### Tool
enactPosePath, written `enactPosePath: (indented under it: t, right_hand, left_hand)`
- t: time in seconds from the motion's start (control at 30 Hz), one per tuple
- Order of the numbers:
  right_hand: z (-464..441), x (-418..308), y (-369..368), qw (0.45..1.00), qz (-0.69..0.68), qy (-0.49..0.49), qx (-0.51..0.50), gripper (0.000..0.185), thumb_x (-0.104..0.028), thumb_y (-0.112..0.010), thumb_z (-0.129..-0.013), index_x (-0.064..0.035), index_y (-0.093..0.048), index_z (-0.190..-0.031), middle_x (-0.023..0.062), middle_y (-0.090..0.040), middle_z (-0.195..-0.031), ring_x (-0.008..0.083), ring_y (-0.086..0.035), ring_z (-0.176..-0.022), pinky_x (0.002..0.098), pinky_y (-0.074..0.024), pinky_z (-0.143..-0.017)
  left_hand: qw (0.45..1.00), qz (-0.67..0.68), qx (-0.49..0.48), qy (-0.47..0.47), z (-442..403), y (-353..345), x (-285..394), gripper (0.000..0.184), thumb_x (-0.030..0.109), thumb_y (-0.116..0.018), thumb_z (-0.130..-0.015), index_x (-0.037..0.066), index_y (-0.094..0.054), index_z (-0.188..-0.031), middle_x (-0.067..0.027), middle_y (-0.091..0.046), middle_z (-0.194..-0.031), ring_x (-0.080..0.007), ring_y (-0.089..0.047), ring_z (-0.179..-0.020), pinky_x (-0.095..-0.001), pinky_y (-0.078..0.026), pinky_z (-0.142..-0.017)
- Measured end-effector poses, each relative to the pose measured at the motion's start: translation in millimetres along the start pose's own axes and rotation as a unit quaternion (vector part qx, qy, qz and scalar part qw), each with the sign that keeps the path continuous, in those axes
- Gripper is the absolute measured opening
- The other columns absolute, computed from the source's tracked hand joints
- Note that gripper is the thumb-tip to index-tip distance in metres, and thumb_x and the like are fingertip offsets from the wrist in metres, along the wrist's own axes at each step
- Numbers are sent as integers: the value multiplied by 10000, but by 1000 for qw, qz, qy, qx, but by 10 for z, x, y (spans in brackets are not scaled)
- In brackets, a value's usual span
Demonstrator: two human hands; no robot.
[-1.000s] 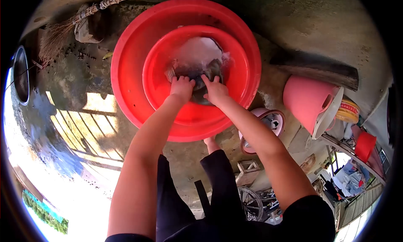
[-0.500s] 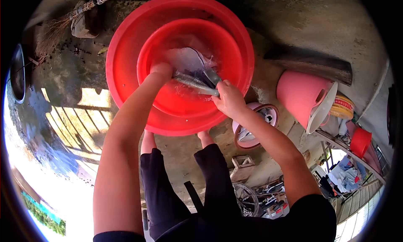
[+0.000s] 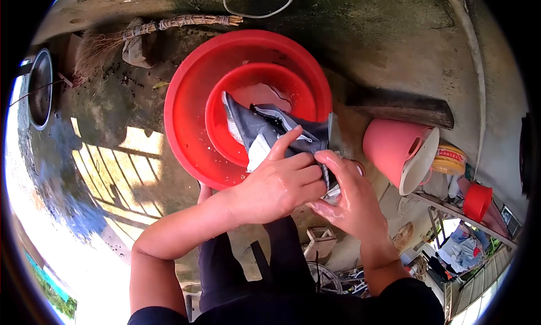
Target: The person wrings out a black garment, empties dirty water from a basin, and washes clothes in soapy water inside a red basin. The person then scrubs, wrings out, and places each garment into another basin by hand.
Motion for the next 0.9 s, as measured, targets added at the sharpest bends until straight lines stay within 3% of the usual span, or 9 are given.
enactPosePath:
  t: [0.2,0.43,0.5,0.53,0.6,0.67,0.8,0.87,0.9]
  right_hand:
    - [-1122,1652,-1648,981,182,-71,4,326,-208,-673,-673,-107,-490,-923,156,-508,-869,334,-571,-772,426,-482,-575]
    - [-2111,3164,-3444,944,317,-81,28,285,-249,-652,-698,-106,-598,-939,204,-520,-965,320,-557,-817,426,-464,-766]
    - [-2130,3629,-4101,937,252,-75,-229,250,-200,-639,-689,-78,-616,-906,188,-570,-911,286,-566,-798,385,-465,-757]
    - [-2018,3628,-4219,921,224,-75,-311,239,-184,-634,-686,-68,-622,-895,183,-587,-893,275,-568,-791,371,-465,-753]
    - [-1747,3061,-3125,953,-177,-243,24,212,-127,-588,-685,-30,-618,-870,105,-621,-784,196,-570,-734,304,-453,-691]
    - [-1379,2511,-2712,868,-443,-219,33,156,-52,-568,-683,3,-599,-826,9,-589,-764,99,-550,-686,247,-434,-635]
    - [-759,1319,-1843,788,-583,-189,64,163,-17,-591,-741,25,-582,-898,39,-608,-825,87,-562,-733,216,-446,-676]
    - [-525,956,-1766,815,-540,-209,22,172,-46,-599,-773,34,-574,-922,40,-597,-863,67,-544,-732,203,-449,-664]
    - [-498,753,-1734,816,-556,-144,60,162,-58,-600,-783,36,-570,-911,22,-585,-851,49,-525,-719,195,-437,-634]
  left_hand:
    - [908,-295,-167,246,890,-863,-1585,501,166,-635,-706,69,-459,-1164,-104,-499,-1115,-269,-411,-1130,-527,-237,-990]
    - [894,-36,-96,437,1773,-1247,-2189,519,205,-608,-750,19,-426,-1199,-156,-512,-1105,-304,-491,-1036,-416,-355,-918]
    - [875,92,4,476,1864,-1269,-2284,483,207,-577,-778,-11,-427,-1182,-168,-527,-1064,-304,-505,-1011,-385,-378,-894]
    - [814,150,104,551,2077,-1273,-2524,489,231,-574,-794,-13,-418,-1188,-175,-512,-1103,-301,-511,-1007,-361,-396,-867]
    - [684,232,232,652,2547,-1484,-2958,529,374,-532,-832,25,-411,-1211,-166,-440,-1240,-285,-490,-1050,-406,-394,-859]
    - [497,359,248,750,2557,-1528,-2823,678,545,-456,-819,91,-316,-1302,-101,-339,-1322,-324,-363,-1165,-483,-359,-900]
    - [382,639,294,599,2145,-1934,-2943,609,579,-456,-808,110,-454,-1197,-103,-488,-1182,-289,-475,-1044,-492,-376,-884]
    - [522,639,321,465,1785,-1746,-2956,571,538,-470,-815,84,-480,-1162,-121,-540,-1089,-296,-514,-972,-450,-425,-834]
    - [477,680,339,442,1644,-1599,-2691,547,508,-493,-810,60,-484,-1123,-136,-545,-1040,-293,-518,-923,-425,-439,-805]
Point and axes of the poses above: each hand's wrist, its own z-axis away from the middle knuckle, its own y-axis out of the back of the hand, x = y × z, the point moved 10 cm from there along -z, towards the middle knuckle
